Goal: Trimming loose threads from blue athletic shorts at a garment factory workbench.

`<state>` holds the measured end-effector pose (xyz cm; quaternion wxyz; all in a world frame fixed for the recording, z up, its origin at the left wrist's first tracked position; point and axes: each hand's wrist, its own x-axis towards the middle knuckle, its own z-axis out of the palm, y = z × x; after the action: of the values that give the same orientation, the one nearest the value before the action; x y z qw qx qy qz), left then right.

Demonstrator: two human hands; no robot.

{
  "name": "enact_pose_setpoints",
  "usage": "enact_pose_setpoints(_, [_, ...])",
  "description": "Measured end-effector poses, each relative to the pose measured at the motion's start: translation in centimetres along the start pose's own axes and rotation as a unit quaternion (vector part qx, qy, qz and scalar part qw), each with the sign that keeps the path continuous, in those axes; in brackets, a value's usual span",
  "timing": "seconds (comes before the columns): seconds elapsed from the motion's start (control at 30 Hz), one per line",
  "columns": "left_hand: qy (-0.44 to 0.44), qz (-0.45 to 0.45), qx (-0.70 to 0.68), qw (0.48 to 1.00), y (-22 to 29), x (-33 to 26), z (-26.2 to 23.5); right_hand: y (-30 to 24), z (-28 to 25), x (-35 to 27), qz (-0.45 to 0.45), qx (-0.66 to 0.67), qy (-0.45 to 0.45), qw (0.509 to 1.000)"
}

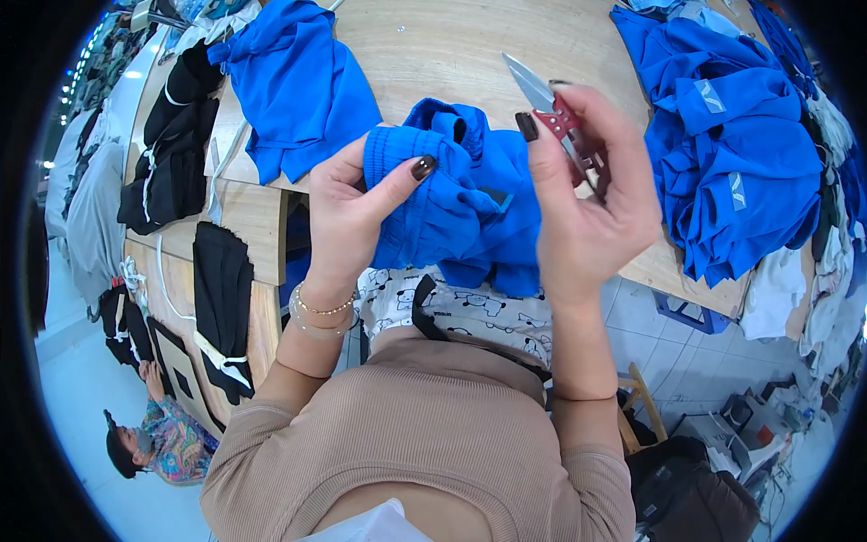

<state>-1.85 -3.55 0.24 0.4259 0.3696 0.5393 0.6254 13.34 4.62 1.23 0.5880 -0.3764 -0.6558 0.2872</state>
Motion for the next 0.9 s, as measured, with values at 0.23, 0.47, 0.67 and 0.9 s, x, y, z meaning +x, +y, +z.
enact_pose_setpoints(0.23, [-0.019, 0.025, 0.024, 0.999, 1.1, 0.2, -0.2, -0.4, -1.9, 1.0, -0.191, -0.14, -0.141, 0.961])
enact_pose_setpoints(0.47, [-0.029, 0.054, 0.059, 0.996, 1.0, 0.3, -0.1, -0.3, -1.7, 0.8, -0.225, -0.172, -0.144, 0.948])
enact_pose_setpoints(0.67, [-0.018, 0.046, 0.044, 0.998, 1.1, 0.1, 0.0, -0.6, -1.8, 0.8, -0.235, -0.186, -0.15, 0.942])
enact_pose_setpoints(0.9, [-0.008, 0.02, 0.017, 1.0, 1.4, -0.1, 0.2, -0.3, -1.2, 0.6, -0.224, -0.164, -0.143, 0.95])
